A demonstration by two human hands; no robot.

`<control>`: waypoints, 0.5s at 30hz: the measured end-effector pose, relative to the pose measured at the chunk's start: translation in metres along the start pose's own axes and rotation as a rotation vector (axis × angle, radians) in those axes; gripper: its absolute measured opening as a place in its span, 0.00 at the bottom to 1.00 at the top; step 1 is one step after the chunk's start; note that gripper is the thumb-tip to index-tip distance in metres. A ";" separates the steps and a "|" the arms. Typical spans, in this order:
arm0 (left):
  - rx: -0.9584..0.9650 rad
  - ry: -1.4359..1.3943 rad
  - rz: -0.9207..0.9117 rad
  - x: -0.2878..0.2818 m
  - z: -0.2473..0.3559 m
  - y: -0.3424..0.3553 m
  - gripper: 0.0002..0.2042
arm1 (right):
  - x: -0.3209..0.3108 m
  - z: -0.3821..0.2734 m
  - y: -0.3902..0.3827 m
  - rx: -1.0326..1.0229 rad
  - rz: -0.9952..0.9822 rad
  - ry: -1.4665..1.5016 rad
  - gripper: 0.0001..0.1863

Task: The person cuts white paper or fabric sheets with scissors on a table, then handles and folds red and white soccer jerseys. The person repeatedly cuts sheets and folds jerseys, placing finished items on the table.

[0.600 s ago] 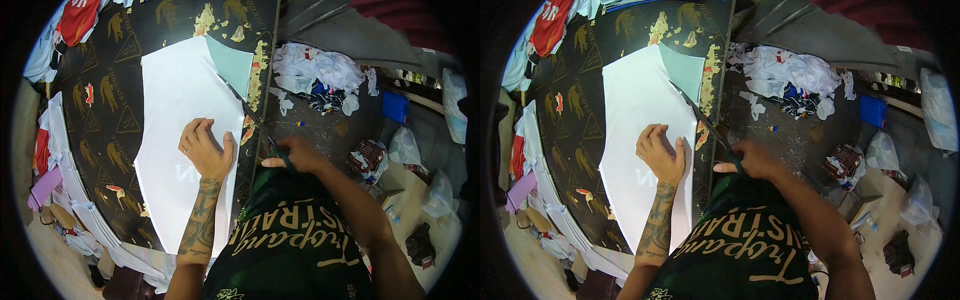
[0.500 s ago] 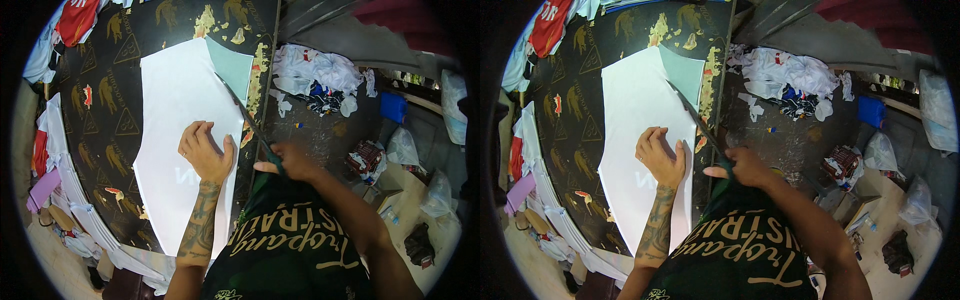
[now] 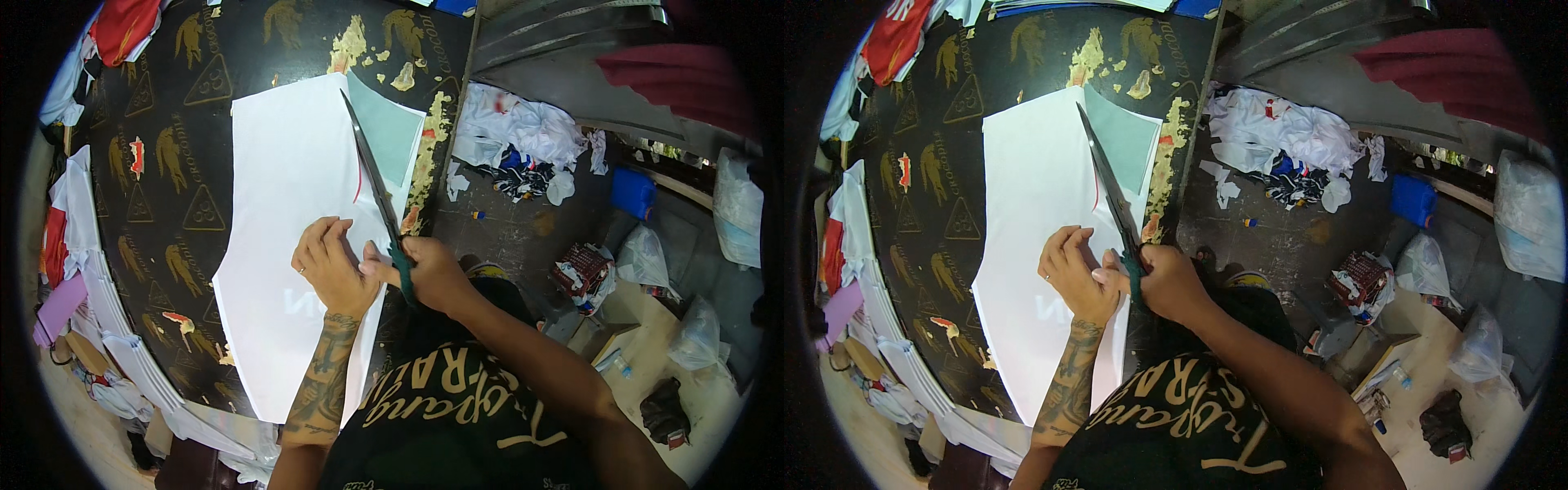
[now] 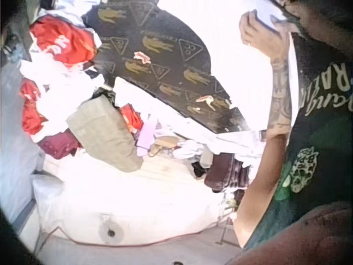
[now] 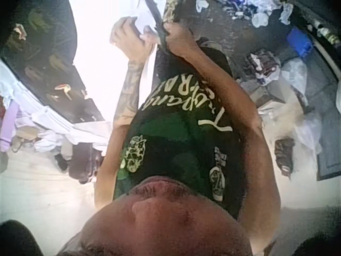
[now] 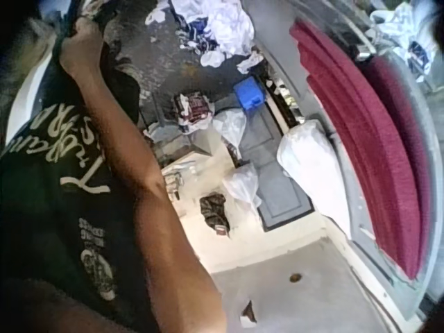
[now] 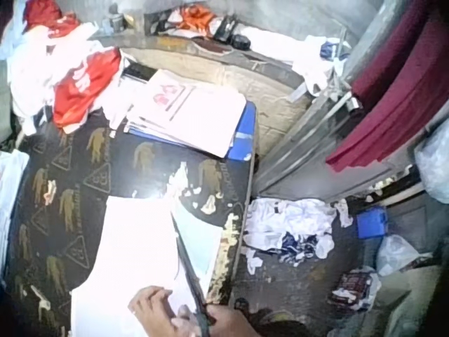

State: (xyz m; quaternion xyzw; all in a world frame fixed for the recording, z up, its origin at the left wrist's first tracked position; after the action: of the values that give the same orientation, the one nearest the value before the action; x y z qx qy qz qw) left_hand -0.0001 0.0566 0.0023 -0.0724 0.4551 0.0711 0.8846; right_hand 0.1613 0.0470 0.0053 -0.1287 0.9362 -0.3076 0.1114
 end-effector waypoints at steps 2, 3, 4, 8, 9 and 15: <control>-0.003 -0.022 -0.008 -0.001 -0.002 0.005 0.22 | 0.003 -0.005 0.007 0.051 -0.020 -0.077 0.24; -0.013 -0.016 0.000 0.000 -0.001 0.007 0.22 | 0.003 -0.004 0.009 0.125 -0.051 -0.100 0.24; -0.021 -0.007 -0.004 -0.001 0.000 0.006 0.21 | 0.000 -0.016 0.009 -0.016 0.035 -0.009 0.25; -0.031 -0.004 -0.008 -0.003 0.003 0.004 0.21 | -0.002 -0.018 0.038 -0.032 0.028 -0.106 0.25; -0.054 -0.010 0.005 -0.001 0.001 0.006 0.21 | -0.007 -0.018 0.043 -0.029 0.014 -0.126 0.24; -0.058 -0.015 -0.013 -0.011 0.006 0.011 0.16 | -0.044 -0.040 0.059 0.001 -0.085 0.113 0.24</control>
State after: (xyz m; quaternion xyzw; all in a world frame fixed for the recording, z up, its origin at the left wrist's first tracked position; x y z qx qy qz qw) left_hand -0.0039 0.0682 0.0137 -0.1005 0.4456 0.0793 0.8860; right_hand 0.1808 0.1281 0.0070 -0.1508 0.9344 -0.3195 0.0451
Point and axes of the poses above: each hand's wrist, its own y-axis towards the middle knuckle, its own x-axis out of the palm, z = x × y, the point moved 6 cm from there along y, towards the middle knuckle, and after that the axes turned 12 degrees about -x, right-handed, at the moved point
